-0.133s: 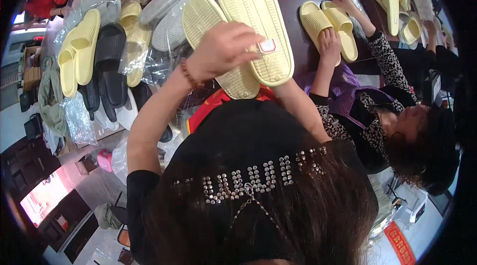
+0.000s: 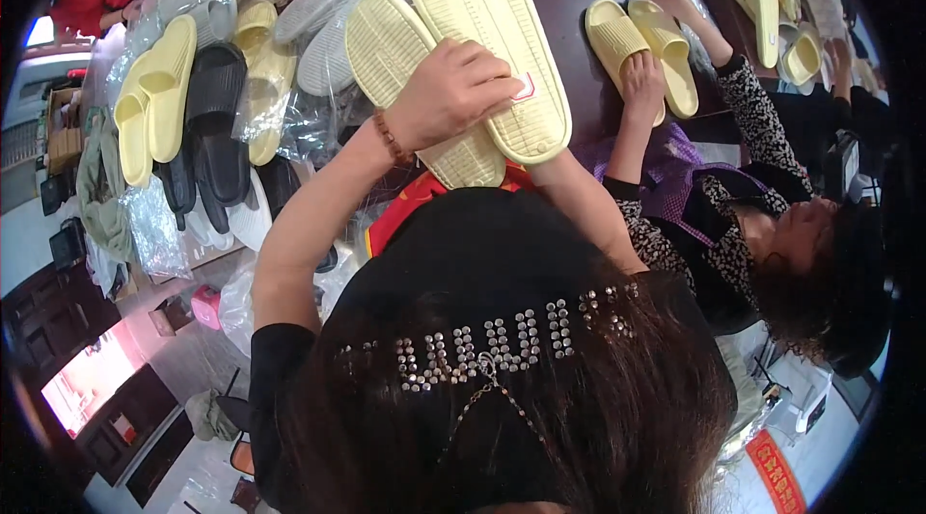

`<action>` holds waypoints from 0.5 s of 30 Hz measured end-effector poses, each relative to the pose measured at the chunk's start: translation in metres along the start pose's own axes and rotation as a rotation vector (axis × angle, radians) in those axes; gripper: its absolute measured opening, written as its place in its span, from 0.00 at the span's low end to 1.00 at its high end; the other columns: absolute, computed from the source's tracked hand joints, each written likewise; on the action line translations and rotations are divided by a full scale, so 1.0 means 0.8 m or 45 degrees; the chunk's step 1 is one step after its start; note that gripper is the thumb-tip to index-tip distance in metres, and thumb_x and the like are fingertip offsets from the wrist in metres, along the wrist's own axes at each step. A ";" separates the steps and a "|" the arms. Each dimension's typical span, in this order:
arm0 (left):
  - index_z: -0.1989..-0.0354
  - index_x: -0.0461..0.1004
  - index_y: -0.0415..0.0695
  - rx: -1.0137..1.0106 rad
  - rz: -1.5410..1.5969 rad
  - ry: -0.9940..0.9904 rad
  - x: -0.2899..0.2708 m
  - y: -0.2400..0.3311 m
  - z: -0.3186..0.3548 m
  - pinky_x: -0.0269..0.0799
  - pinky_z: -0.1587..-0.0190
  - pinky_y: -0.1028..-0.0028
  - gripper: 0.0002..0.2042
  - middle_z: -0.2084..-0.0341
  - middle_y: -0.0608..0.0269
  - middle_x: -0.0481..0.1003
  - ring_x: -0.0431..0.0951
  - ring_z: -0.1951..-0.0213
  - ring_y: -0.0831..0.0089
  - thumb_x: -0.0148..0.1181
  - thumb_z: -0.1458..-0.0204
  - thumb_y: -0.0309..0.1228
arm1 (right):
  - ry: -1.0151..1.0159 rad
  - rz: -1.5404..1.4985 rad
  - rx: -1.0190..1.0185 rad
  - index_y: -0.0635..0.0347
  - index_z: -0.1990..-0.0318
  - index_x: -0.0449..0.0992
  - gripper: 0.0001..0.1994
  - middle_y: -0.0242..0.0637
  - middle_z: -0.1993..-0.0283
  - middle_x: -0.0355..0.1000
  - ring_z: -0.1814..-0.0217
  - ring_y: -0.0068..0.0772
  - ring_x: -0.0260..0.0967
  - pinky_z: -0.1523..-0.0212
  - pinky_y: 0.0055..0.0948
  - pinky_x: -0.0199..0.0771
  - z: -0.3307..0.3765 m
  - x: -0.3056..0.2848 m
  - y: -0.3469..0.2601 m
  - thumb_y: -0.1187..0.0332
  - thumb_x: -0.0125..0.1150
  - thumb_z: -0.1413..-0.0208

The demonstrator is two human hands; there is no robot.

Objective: Cutting off loose threads or labels from pairs of slippers using scissors.

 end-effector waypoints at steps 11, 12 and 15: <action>0.71 0.70 0.39 -1.033 1.000 0.298 -0.015 -0.013 -0.017 0.63 0.71 0.81 0.04 0.81 0.68 0.68 0.68 0.75 0.80 0.50 0.51 0.26 | 0.066 -0.097 0.029 0.63 0.44 0.54 0.21 0.42 0.47 0.59 0.48 0.29 0.61 0.53 0.23 0.67 0.015 0.018 -0.021 0.70 0.47 0.46; 0.71 0.70 0.39 -1.057 0.990 0.428 -0.026 -0.011 -0.016 0.63 0.72 0.82 0.05 0.81 0.68 0.68 0.67 0.76 0.81 0.49 0.51 0.26 | 0.071 -0.104 0.011 0.63 0.44 0.54 0.21 0.42 0.46 0.58 0.48 0.30 0.60 0.53 0.23 0.67 0.012 0.019 -0.024 0.70 0.46 0.45; 0.68 0.70 0.36 -1.193 0.910 0.726 -0.059 -0.003 0.019 0.62 0.72 0.83 0.06 0.80 0.67 0.68 0.67 0.76 0.83 0.47 0.49 0.26 | 0.116 -0.022 -0.031 0.63 0.44 0.54 0.21 0.43 0.46 0.58 0.48 0.31 0.60 0.52 0.24 0.66 0.003 0.021 -0.029 0.70 0.45 0.45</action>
Point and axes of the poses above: each hand's wrist, its own z-axis away from the middle knuckle, its own x-axis out of the palm, y = z × x, the point moved 2 cm from there along -z, towards the middle knuckle
